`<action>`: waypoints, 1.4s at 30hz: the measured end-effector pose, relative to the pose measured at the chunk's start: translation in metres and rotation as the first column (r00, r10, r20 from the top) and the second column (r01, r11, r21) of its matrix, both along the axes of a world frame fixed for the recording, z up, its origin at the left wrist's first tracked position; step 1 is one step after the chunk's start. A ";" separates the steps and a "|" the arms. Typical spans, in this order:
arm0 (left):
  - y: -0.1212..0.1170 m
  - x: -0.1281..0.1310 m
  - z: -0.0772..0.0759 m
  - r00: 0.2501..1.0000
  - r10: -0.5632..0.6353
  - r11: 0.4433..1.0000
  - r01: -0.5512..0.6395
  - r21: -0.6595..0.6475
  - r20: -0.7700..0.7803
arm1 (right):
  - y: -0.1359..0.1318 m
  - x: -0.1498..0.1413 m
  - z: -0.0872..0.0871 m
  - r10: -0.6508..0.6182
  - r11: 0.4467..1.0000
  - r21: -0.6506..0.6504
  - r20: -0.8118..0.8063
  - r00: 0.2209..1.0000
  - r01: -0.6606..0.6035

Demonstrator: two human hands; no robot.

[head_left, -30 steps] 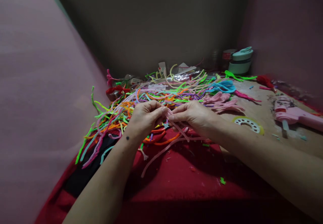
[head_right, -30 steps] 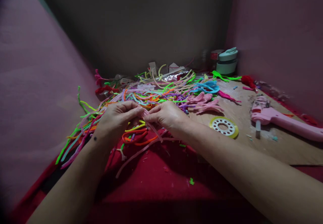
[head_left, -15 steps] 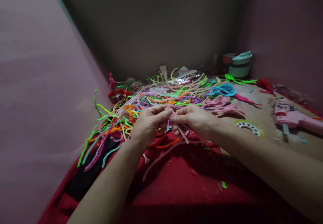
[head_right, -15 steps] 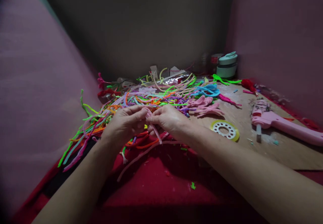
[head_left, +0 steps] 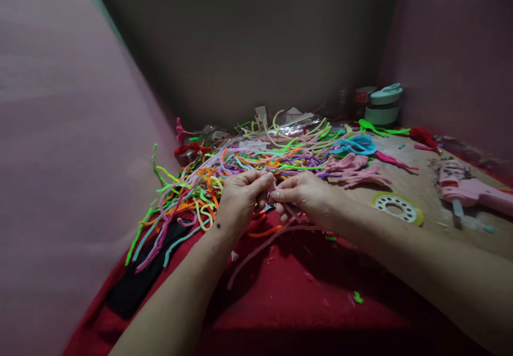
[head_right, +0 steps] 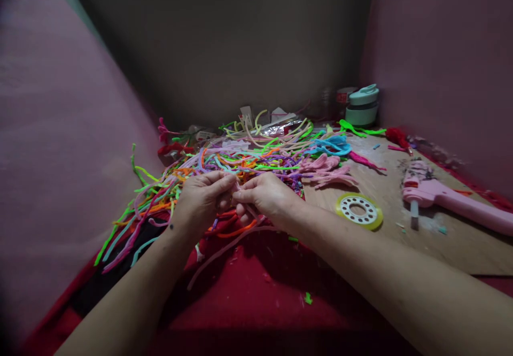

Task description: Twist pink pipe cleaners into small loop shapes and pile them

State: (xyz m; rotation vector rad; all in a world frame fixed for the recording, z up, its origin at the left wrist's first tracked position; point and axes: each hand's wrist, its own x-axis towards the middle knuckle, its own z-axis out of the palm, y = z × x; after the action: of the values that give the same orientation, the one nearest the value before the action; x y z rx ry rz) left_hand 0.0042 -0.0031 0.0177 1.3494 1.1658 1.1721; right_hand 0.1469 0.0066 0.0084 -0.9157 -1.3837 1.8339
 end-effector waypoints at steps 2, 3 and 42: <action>0.001 0.000 0.000 0.999 -0.030 0.999 0.029 0.039 0.040 | 0.001 0.001 -0.001 0.025 1.000 -0.018 -0.026 0.999 -0.025; 0.001 -0.001 0.001 0.998 -0.038 0.997 0.035 0.063 0.043 | 0.001 0.002 -0.001 0.038 0.999 -0.025 -0.032 0.999 -0.039; 0.003 -0.001 0.001 0.999 0.052 0.999 -0.052 0.003 -0.006 | -0.003 -0.009 -0.012 -0.038 0.996 0.079 -0.067 0.997 0.043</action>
State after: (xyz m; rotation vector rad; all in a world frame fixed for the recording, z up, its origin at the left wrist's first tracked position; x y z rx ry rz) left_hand 0.0034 0.0001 0.0189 1.3321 1.2104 1.2079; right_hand 0.1376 0.0041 -0.0032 -0.8300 -1.3788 1.7490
